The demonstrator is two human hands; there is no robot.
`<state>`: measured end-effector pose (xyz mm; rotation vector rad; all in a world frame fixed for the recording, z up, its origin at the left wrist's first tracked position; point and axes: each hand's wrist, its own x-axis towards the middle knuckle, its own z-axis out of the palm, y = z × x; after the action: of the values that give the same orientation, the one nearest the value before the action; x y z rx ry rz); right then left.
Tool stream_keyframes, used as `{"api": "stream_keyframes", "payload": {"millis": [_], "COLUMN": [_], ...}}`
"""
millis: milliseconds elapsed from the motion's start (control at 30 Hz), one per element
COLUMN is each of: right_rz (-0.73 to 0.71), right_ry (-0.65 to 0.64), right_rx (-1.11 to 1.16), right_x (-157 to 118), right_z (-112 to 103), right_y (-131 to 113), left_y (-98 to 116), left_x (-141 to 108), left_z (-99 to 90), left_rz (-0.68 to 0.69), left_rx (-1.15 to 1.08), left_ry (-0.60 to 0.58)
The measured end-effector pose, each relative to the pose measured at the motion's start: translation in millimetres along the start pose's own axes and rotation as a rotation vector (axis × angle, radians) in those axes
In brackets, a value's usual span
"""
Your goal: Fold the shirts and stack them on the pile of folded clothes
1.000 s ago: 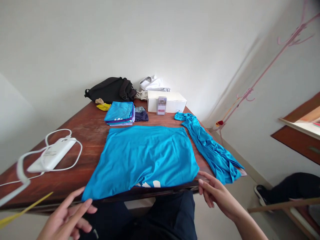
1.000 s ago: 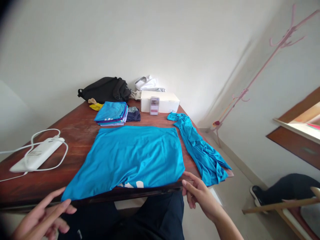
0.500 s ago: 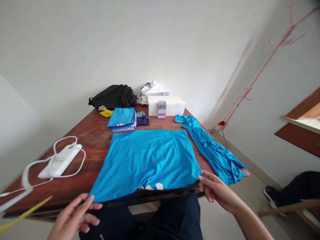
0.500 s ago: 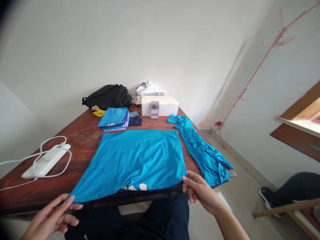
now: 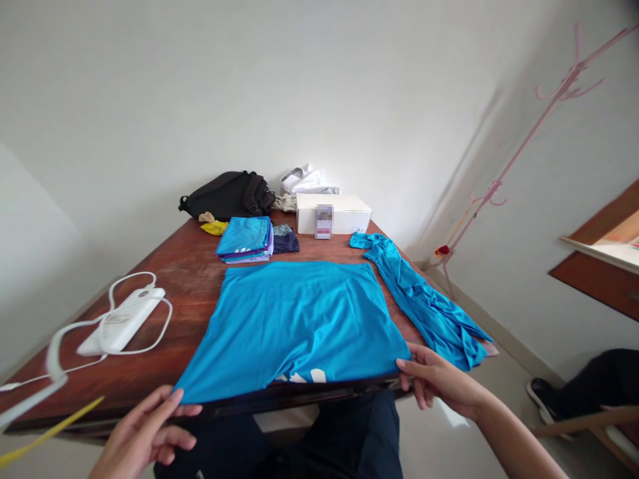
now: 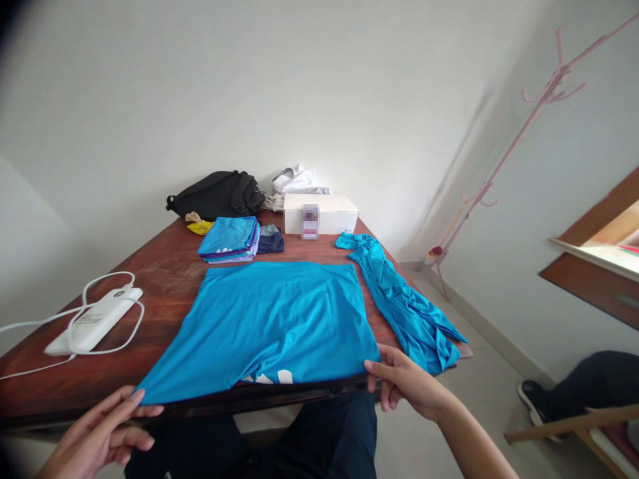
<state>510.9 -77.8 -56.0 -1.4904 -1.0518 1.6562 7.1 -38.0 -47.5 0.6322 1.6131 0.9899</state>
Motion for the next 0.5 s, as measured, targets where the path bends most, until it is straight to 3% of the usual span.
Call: {"api": "stream_keyframes", "payload": {"millis": [267,433,500], "right_rz": [0.009,0.02,0.02], "right_ry": [0.35,0.436,0.448], "right_rx": [0.205,0.321,0.324], "right_x": [-12.3,-22.8,-26.9], "right_z": [-3.4,-1.7,-1.5], "right_y": [-2.9,7.3,11.3], "left_y": [-33.2,-42.8,-47.6], "left_x": [28.3,33.4,35.5], "left_z": [-27.5,-32.1,-34.0], "left_rz": [0.081,0.09,0.184], "left_rx": [0.01,0.023,0.138], "left_ry": [0.038,0.072,0.098]}}
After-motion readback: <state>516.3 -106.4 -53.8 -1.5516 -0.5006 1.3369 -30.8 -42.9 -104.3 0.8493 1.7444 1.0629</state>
